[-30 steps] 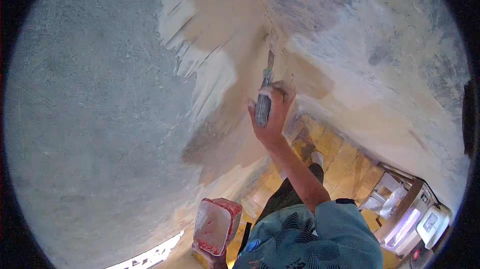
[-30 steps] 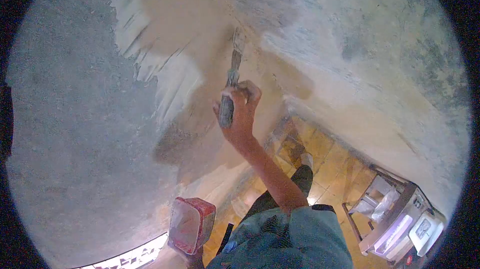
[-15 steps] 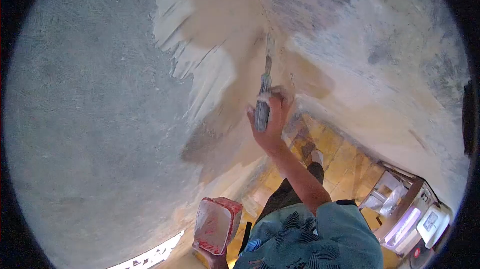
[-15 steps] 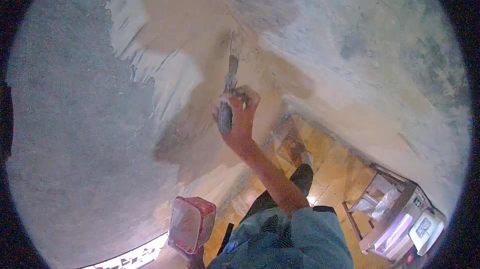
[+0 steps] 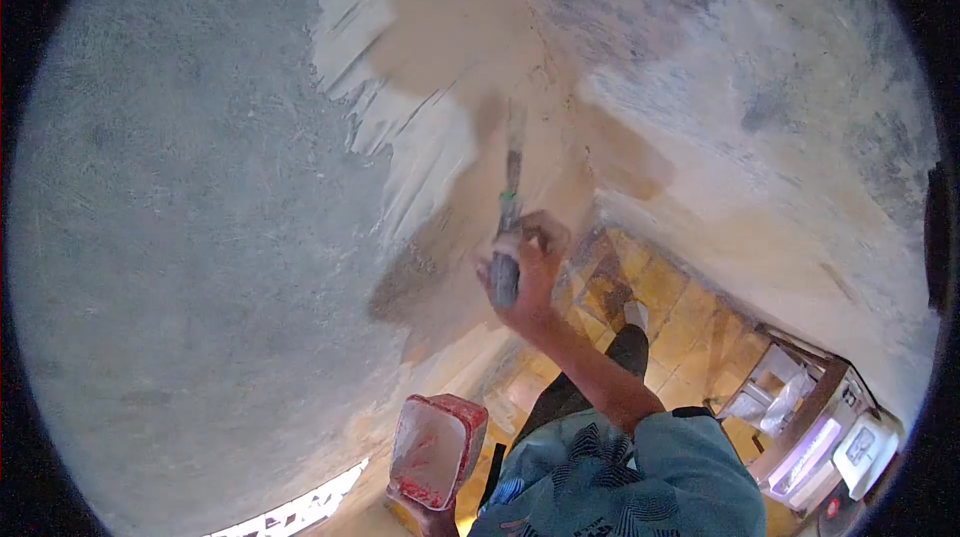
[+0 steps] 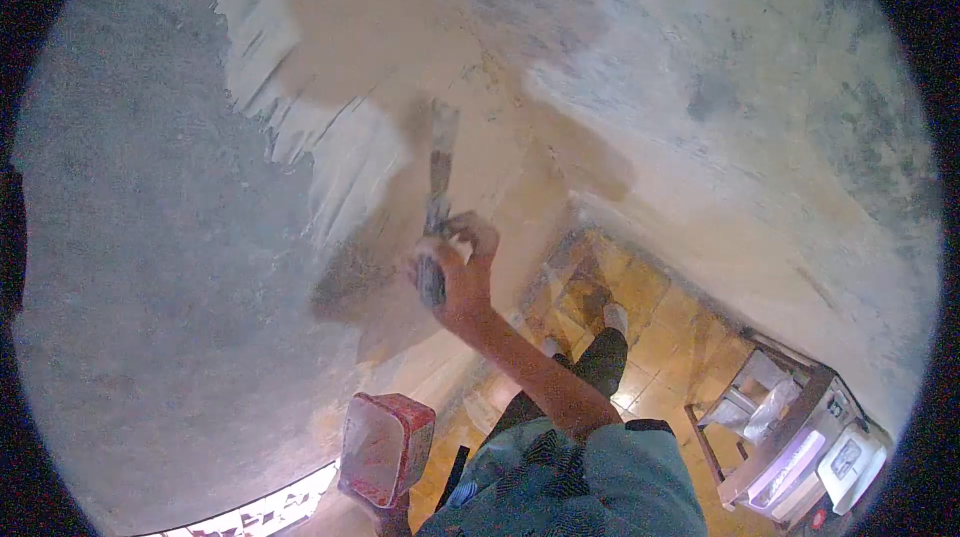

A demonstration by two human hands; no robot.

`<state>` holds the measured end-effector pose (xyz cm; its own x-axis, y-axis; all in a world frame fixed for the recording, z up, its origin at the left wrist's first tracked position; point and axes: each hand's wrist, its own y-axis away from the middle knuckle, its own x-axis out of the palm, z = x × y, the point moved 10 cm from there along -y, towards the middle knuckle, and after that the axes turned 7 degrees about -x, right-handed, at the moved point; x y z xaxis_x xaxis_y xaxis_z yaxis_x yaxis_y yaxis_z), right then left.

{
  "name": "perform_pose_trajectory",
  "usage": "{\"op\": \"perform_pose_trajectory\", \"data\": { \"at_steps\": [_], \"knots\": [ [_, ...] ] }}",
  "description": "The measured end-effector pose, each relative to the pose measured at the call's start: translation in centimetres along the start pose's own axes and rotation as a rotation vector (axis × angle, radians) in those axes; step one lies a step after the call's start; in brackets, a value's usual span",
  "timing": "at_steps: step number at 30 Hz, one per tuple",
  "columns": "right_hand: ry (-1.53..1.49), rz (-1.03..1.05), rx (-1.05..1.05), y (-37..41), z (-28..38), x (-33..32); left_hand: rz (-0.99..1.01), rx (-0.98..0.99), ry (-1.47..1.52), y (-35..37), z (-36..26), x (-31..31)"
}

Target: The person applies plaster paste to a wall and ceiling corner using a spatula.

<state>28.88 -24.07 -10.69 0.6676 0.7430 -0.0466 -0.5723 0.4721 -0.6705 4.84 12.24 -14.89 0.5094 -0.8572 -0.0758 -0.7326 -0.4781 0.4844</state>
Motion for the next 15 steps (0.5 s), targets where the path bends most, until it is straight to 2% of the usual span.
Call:
{"op": "perform_pose_trajectory", "data": {
  "at_steps": [3, 6, 9, 13, 15],
  "knots": [
    [0.05, -0.052, 0.094, -2.9, -2.8, -0.2, -0.028, 0.025, -0.051, 0.6, -1.1, 1.1],
    [0.13, -0.167, -0.042, -5.9, -2.1, -1.0, -0.023, 0.064, -0.113, 1.3, -2.4, 2.5],
    [0.117, -0.065, -0.019, -4.4, -1.8, 0.7, 0.106, 0.05, -0.096, 0.2, 0.8, -1.4],
    [-0.527, -0.056, 0.626, 6.7, -5.8, 6.9, 0.145, -0.025, 0.159, -0.5, 3.4, -4.1],
    [-0.384, 0.053, 0.457, 6.6, -1.6, 5.7, 0.05, 0.052, -0.058, 0.8, 0.2, -1.3]
  ]
}}
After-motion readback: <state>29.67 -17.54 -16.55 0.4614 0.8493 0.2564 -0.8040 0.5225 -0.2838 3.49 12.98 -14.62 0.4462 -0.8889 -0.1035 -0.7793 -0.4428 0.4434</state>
